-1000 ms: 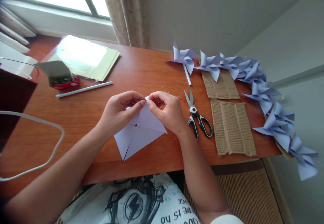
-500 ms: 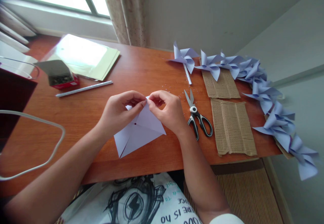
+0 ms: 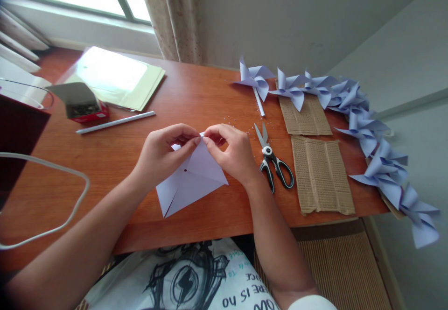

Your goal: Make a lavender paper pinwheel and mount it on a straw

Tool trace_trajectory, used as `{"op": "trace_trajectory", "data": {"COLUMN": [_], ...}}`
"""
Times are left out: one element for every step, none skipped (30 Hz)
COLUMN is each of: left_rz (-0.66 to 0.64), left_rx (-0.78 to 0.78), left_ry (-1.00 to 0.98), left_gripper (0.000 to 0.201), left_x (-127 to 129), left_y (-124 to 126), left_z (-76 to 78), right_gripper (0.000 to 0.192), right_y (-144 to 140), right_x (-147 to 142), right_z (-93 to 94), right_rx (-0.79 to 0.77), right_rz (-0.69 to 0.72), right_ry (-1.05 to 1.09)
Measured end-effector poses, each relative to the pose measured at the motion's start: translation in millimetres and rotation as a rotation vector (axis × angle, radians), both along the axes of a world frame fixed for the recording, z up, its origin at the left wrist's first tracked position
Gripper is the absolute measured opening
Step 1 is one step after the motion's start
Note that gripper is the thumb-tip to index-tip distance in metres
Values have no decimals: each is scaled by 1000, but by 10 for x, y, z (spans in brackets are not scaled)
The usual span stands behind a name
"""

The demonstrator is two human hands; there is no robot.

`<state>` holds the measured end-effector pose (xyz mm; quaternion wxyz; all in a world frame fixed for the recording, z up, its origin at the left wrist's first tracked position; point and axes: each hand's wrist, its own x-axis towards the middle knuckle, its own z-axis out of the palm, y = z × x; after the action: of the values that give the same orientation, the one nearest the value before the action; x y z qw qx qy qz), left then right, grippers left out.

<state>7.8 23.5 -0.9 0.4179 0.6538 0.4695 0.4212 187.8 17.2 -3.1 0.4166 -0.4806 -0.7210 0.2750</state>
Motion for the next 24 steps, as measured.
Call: {"op": "trace_trajectory", "data": {"left_rz": [1,0,-2,-4,-5,-6,-6,-6,-5,-5,-5,-5,-5,-3,-2,1,4,8,12,17,22,29,34,38], "left_rx": [4,9,16,24,33,40,45,49,52,53,54,56,59,63,68,73,80,89,99,112,128,147,168,191], "left_ry": [2,5,10,16,23,31,38,44,49,54,61,68,76,85,93,102,109,118,125,132,140,149,162,177], "left_gripper": [7,7,8,8,8,7,7,7,7,8,8,8,8,8,8,8,8,8,8,8,8,8,8,8], "left_x": [-1,-3,-5,-6,-8,-9,-10,-10,-10,-11,-10,-10,-10,-10,-9,-8,-7,-5,-2,0,4,7,11,15], "left_y": [1,2,3,3,3,3,3,2,1,1,0,-1,-2,-4,-6,-9,-12,-15,-19,-22,-26,-29,-33,-37], "left_z": [-2,-6,-10,-13,-17,-20,-23,-25,-27,-29,-30,-30,-30,-28,-25,-22,-18,-14,-11,-10,-11,-14,-18,-22], "right_gripper": [7,7,7,7,7,7,7,7,7,7,7,7,7,7,7,8,8,8,8,9,9,9,10,10], "right_y": [1,2,2,1,0,-2,-4,-5,-6,-6,-6,-5,-4,-4,-4,-5,-7,-9,-13,-16,-19,-21,-22,-23], "right_x": [0,0,1,1,2,2,3,4,4,4,4,3,1,-1,-4,-7,-10,-14,-18,-22,-26,-30,-34,-39], "right_z": [-1,-1,-1,0,1,3,5,7,9,11,13,14,15,17,19,22,25,28,31,33,33,31,26,20], "right_rx": [1,2,1,0,-2,-2,0,5,11,17,22,27,33,38,44,50,55,59,65,73,85,101,122,148], "right_rz": [0,-1,-2,-3,-3,-2,1,5,8,11,12,13,12,11,10,8,5,2,-1,-5,-10,-17,-25,-35], "right_ry": [2,3,3,2,0,-4,-9,-14,-21,-29,-37,-46,-57,-67,-76,-83,-89,-95,-103,-113,-127,-146,-171,-199]}}
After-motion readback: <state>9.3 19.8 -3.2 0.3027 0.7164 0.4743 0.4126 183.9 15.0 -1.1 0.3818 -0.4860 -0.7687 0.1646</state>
